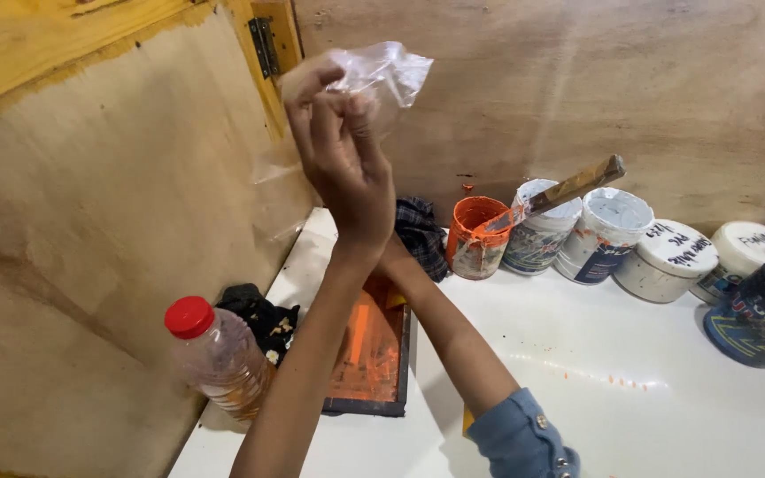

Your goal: The person prepares a screen printing frame with orange ink, using a squeegee to spread the ink evenly across the mesh. They clean the workspace with a cloth and handle plastic-wrapped orange items, placing them on the table. The person also uses a brush to stir the ink in a container and applies more ink to the screen.

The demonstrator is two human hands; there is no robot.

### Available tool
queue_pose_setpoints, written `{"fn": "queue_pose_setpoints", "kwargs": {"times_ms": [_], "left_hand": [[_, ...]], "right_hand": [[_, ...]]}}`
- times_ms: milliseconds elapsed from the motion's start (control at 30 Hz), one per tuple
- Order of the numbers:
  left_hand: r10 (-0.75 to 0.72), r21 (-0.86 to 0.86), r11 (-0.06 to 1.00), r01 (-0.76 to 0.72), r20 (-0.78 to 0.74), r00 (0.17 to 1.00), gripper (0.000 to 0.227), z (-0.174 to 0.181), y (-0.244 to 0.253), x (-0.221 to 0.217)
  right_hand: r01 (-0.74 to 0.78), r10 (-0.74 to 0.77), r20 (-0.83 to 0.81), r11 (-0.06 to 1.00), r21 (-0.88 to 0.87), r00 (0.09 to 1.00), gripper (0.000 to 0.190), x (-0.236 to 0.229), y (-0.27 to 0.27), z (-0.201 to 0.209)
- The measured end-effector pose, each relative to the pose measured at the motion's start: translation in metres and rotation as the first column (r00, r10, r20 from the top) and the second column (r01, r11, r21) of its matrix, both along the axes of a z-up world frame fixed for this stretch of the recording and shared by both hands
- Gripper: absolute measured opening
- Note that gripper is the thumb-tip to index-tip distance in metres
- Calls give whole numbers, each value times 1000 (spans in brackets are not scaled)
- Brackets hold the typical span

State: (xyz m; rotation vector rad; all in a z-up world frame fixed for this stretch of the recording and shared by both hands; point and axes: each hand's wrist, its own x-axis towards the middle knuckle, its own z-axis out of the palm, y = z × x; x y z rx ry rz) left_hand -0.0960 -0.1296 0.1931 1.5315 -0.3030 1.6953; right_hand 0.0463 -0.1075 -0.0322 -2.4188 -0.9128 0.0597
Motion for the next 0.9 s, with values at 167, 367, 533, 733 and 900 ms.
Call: {"fn": "queue_pose_setpoints", "kwargs": {"times_ms": [167,367,533,733,900], "left_hand": [[-105,-31,994,102,-96,990,33,-2,11,4],[-349,-224,930,290,-299,888,43,-30,28,16],[-437,-263,891,371,-275,856,37,-50,36,31],[-698,-519,629,579,-48,715,27,-27,21,3],[-686,-482,655,582,-57,725,35,-39,27,2]], "right_hand": [[28,-13,-89,985,172,996,32,-18,-8,8],[80,-10,-184,923,376,983,33,-29,-16,29],[145,2,-269,838,525,963,34,-20,-12,30],[223,57,-366,705,674,929,36,-7,14,30],[308,107,-444,578,756,889,38,-17,15,36]]}}
